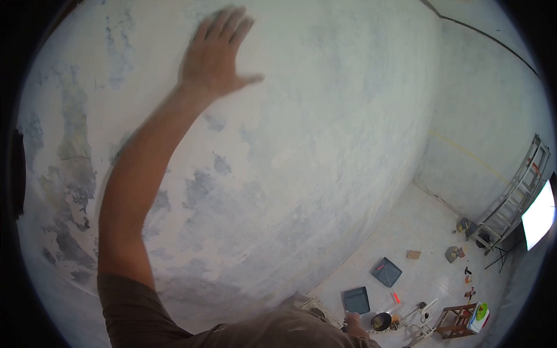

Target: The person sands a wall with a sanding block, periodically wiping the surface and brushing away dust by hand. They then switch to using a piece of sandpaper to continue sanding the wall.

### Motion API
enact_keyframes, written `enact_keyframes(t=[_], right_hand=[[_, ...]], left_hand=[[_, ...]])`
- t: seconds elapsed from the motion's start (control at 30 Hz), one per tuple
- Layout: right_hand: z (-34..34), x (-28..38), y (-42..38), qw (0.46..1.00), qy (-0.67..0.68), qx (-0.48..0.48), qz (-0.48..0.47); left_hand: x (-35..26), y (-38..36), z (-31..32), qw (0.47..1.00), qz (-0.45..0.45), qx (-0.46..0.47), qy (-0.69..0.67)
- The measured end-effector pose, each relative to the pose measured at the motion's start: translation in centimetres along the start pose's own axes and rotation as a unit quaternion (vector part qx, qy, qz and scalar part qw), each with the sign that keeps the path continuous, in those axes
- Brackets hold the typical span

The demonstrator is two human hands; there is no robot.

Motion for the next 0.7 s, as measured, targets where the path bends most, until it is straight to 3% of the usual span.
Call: enact_keyframes(t=[0.07, 0.17, 0.27, 0.3, 0.4, 0.47, 0.57, 0.63, 0.67, 0.7], right_hand=[[2.2, -1.3, 2.1, 1.0, -0.008, -0.025, -0.008], [1.7, -1.1, 1.6, 0.999, -0.012, -0.03, -0.015], [1.5, 0.4, -0.5, 0.999, 0.018, -0.031, -0.022], [0.6, 1.0, -0.6, 0.998, 0.04, -0.043, -0.025], [8.4, -1.2, 3.1, 0.999, 0.003, -0.029, -0.041], [9.3, -1.5, 3.5, 0.998, -0.003, -0.03, -0.061], [14.5, -2.9, 3.7, 0.994, 0.035, -0.057, -0.087], [13.6, -1.9, 3.4, 0.982, 0.031, -0.12, -0.141], [12.4, -2.0, 2.8, 0.98, 0.128, -0.092, -0.125], [11.9, -1.8, 2.8, 0.978, 0.133, -0.1, -0.124]], left_hand=[[-0.5, 0.6, -0.6, 0.999, -0.043, -0.017, -0.001], [-5.2, -6.4, 2.0, 0.993, 0.025, 0.113, -0.01], [-6.1, -8.9, 2.9, 0.986, 0.111, 0.124, -0.002], [-4.7, -6.6, 2.4, 0.991, 0.094, 0.099, -0.007], [-0.3, 1.1, -0.4, 1.0, -0.014, 0.002, 0.013], [-0.5, 1.7, -1.0, 0.999, -0.046, -0.022, -0.007], [-6.0, -5.7, 2.2, 0.99, 0.02, 0.138, -0.018], [-8.2, -10.5, 3.3, 0.978, 0.125, 0.159, -0.053], [-7.3, -9.6, 3.3, 0.979, 0.134, 0.145, -0.047], [-6.2, -7.7, 3.2, 0.981, 0.141, 0.13, -0.043]])
Point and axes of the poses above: each hand's wrist, its own y-axis towards the middle knuckle, its own z-axis out of the palm, x = y × z, the point moved 8 cm from there along y, towards the middle knuckle, and after that the axes turned 8 degrees about -z, right-handed, at the moved point
